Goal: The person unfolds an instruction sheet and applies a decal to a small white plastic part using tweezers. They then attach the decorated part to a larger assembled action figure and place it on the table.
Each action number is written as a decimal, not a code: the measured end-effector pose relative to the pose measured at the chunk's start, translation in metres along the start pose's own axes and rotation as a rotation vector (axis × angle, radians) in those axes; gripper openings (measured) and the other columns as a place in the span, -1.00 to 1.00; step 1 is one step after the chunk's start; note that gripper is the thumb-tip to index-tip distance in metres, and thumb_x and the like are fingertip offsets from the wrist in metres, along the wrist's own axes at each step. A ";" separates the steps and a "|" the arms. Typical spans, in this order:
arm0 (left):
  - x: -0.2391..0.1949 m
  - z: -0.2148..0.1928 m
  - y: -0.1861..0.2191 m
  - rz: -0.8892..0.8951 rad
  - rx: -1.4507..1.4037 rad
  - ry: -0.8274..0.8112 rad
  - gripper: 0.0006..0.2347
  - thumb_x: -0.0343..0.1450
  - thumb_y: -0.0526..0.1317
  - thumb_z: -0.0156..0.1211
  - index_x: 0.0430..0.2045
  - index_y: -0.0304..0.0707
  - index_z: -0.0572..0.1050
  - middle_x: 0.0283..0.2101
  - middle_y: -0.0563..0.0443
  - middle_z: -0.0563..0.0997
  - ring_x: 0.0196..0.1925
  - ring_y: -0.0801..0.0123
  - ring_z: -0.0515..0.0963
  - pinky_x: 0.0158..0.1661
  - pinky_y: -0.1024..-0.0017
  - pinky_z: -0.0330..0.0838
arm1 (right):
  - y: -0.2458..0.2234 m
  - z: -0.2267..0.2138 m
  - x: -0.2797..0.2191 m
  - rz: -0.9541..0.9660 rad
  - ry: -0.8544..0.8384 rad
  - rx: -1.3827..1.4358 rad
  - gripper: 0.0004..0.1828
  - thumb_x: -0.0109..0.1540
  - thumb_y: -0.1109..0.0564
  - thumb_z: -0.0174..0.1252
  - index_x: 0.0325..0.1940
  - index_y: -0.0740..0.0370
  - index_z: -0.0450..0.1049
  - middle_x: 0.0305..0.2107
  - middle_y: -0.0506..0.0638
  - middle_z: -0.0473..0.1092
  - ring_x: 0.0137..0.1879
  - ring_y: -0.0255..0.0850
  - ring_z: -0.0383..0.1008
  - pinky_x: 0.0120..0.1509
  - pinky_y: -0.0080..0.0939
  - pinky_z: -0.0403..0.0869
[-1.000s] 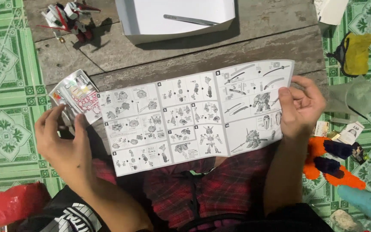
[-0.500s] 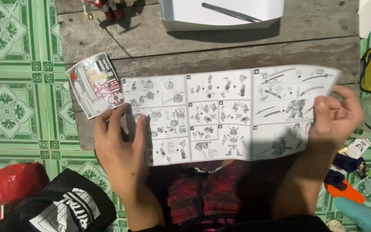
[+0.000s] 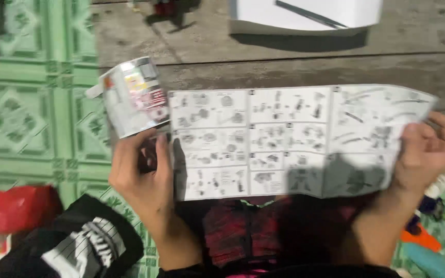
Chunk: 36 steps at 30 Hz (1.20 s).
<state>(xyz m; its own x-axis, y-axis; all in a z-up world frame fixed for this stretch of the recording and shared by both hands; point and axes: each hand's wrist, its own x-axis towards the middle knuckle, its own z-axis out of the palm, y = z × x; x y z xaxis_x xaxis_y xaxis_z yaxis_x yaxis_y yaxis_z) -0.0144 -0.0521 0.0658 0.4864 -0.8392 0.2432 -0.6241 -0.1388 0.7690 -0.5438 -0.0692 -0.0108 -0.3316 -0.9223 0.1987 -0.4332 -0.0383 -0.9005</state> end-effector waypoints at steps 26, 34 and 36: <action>-0.027 0.011 -0.069 0.295 -0.350 0.165 -0.64 0.36 -0.57 0.54 -0.04 -0.15 0.71 -0.18 -0.10 0.83 -0.19 0.33 0.72 0.57 -0.14 0.54 | 0.057 -0.026 -0.011 -0.023 -0.031 -0.206 -0.85 0.98 0.26 0.09 0.40 0.42 0.49 0.17 0.04 0.46 0.14 -0.22 0.40 0.36 -0.26 0.47; -0.054 0.007 -0.026 0.434 -0.744 -0.083 -0.64 0.19 -0.52 0.50 -0.16 -0.22 0.74 -0.15 -0.11 0.84 -0.07 0.11 0.86 0.43 -0.28 0.53 | 0.018 0.002 -0.001 -0.046 0.015 -0.083 -0.60 0.77 0.41 0.09 0.71 0.34 0.31 0.17 0.12 0.45 0.12 -0.28 0.41 0.30 -0.41 0.41; -0.064 0.011 -0.034 0.434 -0.786 -0.109 -0.60 0.19 -0.44 0.50 -0.09 -0.07 0.75 -0.06 0.00 0.85 0.00 0.19 0.87 0.45 -0.25 0.50 | 0.004 0.008 0.000 -0.078 -0.049 -0.102 -0.65 0.77 0.45 0.07 0.65 0.37 0.32 -0.08 -0.02 0.34 -0.06 -0.34 0.25 0.15 -0.40 0.30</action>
<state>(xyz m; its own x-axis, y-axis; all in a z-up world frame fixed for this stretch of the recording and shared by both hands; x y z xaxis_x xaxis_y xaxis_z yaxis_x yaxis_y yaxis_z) -0.0311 0.0002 0.0178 0.2198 -0.7850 0.5792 -0.1218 0.5670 0.8147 -0.5390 -0.0729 -0.0176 -0.2535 -0.9356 0.2457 -0.5401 -0.0738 -0.8383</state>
